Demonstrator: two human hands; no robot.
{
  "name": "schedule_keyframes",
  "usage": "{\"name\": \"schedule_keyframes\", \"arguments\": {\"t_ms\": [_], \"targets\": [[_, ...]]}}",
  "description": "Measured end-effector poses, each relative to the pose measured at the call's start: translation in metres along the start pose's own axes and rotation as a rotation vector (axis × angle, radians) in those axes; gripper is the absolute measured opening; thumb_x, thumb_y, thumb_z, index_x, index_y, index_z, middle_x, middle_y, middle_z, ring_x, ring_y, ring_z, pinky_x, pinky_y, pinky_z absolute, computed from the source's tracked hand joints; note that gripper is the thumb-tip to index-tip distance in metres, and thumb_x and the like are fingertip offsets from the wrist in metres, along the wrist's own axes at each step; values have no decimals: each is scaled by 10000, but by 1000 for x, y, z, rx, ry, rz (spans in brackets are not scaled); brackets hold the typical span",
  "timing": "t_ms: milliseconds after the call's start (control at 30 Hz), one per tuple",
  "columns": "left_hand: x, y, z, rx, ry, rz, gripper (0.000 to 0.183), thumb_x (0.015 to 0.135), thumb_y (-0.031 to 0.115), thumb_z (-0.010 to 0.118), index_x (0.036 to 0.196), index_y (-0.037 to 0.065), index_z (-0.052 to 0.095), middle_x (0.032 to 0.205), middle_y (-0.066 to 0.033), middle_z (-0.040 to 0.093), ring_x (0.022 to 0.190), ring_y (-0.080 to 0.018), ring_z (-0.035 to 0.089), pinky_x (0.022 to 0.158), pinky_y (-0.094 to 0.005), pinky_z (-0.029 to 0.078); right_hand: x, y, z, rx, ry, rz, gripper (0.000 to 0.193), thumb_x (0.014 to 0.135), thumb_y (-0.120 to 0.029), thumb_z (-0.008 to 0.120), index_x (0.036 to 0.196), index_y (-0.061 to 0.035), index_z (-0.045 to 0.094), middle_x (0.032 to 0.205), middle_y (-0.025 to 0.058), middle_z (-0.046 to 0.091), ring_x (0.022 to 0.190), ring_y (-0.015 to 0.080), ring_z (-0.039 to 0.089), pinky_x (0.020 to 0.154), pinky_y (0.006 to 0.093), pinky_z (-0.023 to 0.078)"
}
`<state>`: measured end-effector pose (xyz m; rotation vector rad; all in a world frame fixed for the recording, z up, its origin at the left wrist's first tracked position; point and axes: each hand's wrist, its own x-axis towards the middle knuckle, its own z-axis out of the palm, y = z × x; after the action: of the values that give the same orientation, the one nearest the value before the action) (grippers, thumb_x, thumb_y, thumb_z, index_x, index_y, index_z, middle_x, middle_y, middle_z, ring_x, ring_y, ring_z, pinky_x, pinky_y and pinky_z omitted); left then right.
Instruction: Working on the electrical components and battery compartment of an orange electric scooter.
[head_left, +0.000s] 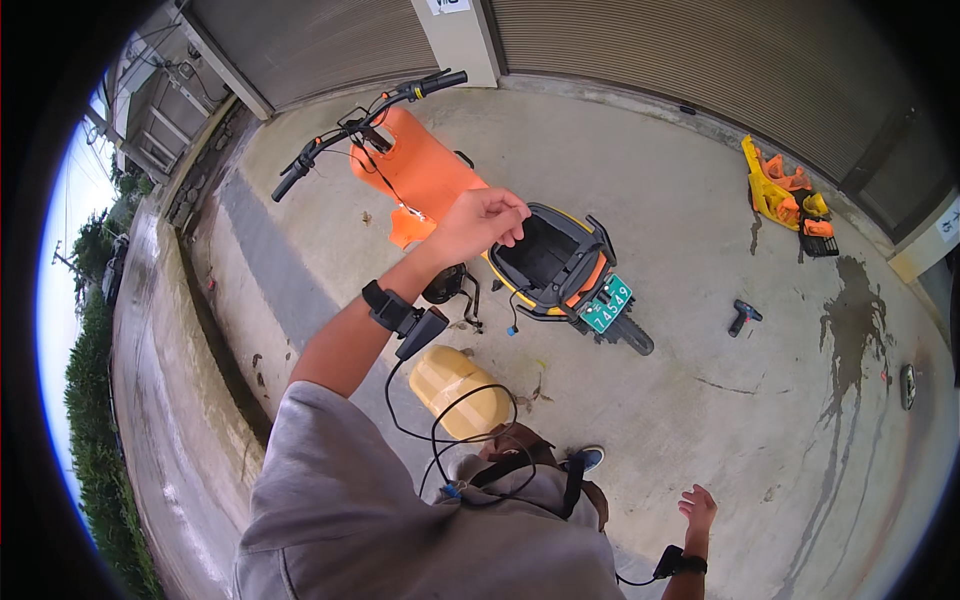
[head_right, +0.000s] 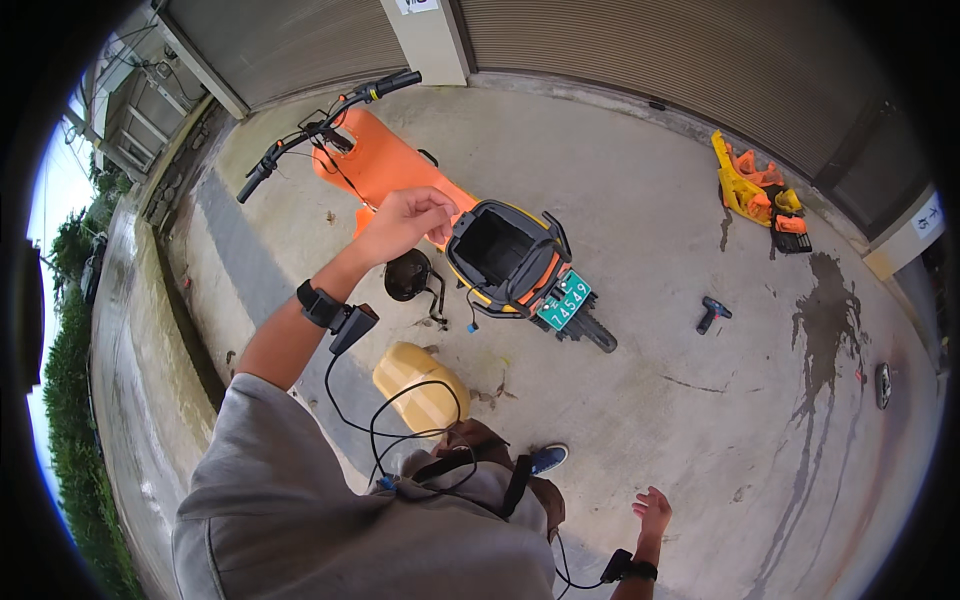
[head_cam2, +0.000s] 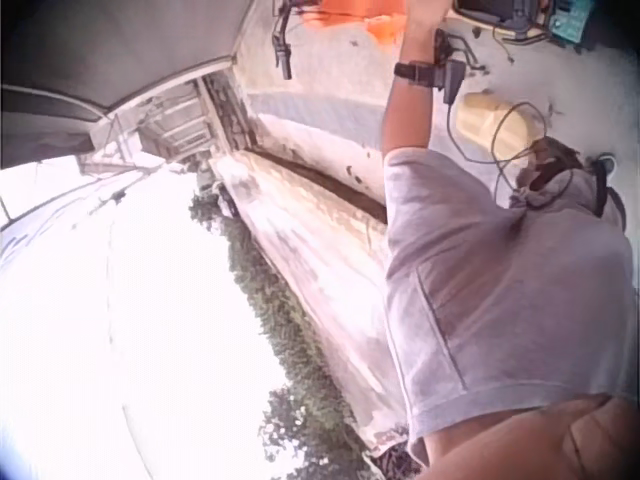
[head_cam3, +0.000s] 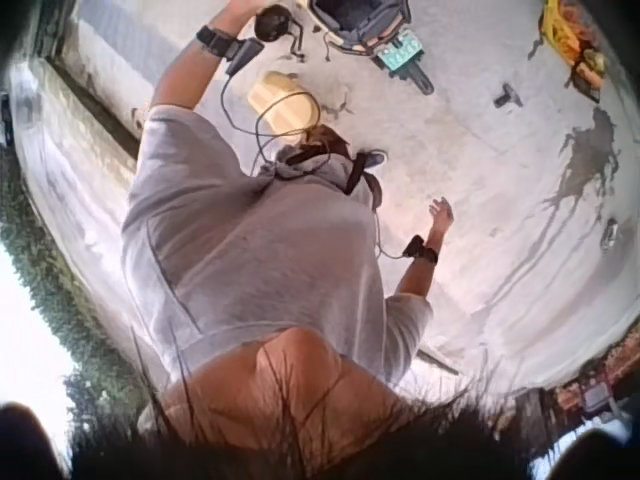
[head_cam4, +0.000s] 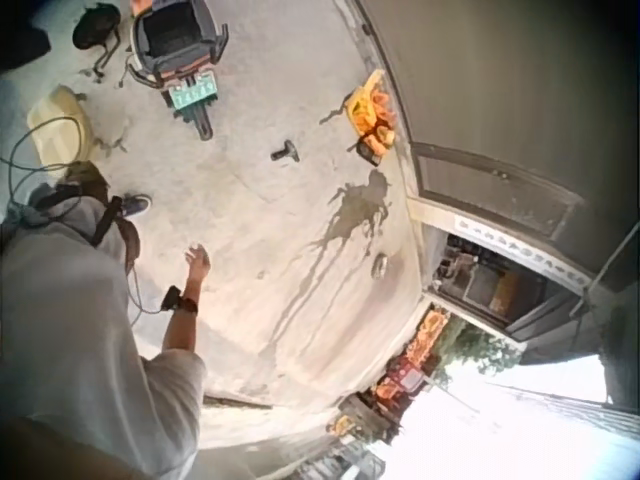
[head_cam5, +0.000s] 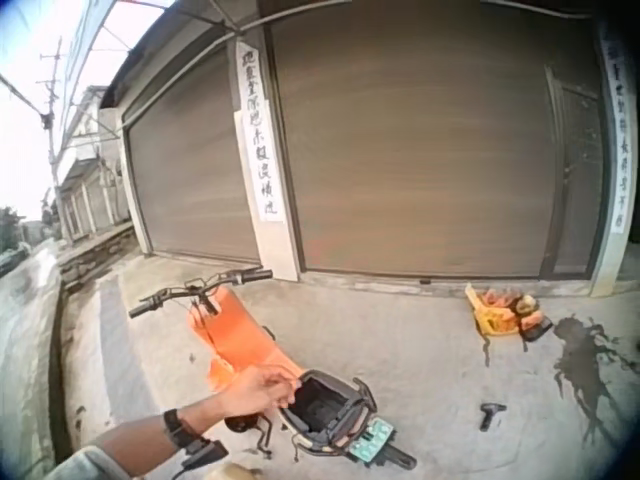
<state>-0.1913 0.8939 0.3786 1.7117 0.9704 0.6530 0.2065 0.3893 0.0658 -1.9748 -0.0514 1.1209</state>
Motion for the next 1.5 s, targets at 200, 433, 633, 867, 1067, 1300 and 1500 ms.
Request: {"name": "schedule_keyframes", "arguments": {"t_ms": [200,433,633,867,1067,1300,1500], "targets": [[76,34,111,-186,22,186,152,950,116,624,1006,-18,669,709,7,605,611,-55,546,554,-220,459,-62,-199,113,32,-504,-442,301,997,-179,551,1201,19,652,876,126,720,578,121,608,550,248,505],[139,26,182,-321,54,213,135,952,135,628,976,12,677,623,65,494,535,-23,397,476,-245,314,-135,-333,275,29,-797,-472,425,1019,-387,549,1127,17,626,865,145,714,592,138,612,500,240,441],[176,-19,110,-1602,-91,-160,140,979,205,573,984,72,613,575,53,347,449,-79,296,426,-258,253,-114,-391,327,-81,-685,-336,345,956,-370,664,851,-41,659,713,73,704,447,72,527,395,207,333],[190,-51,96,-2040,163,-59,153,971,159,514,956,22,581,575,20,343,457,-107,301,435,-263,251,-95,-419,337,-268,-585,-453,390,890,-365,719,806,13,669,673,85,684,452,114,597,399,216,398],[217,-56,164,-618,444,-25,191,940,191,556,886,14,601,614,-77,546,483,-215,489,478,-357,407,-72,-432,313,-173,-669,-234,382,921,-379,656,903,2,638,718,126,700,493,139,624,400,244,412],[242,-72,269,559,137,253,190,899,184,599,858,11,665,725,-172,677,644,-330,662,604,-417,525,-30,-426,238,-74,-764,-146,453,920,-438,650,966,13,655,803,124,726,563,161,667,523,253,556],[284,-19,370,-625,55,-304,175,936,165,561,950,-3,610,622,-38,538,556,-167,513,528,-334,435,11,-421,133,82,-781,-113,521,906,-464,679,1051,34,619,854,146,722,615,188,693,574,286,589]]}}
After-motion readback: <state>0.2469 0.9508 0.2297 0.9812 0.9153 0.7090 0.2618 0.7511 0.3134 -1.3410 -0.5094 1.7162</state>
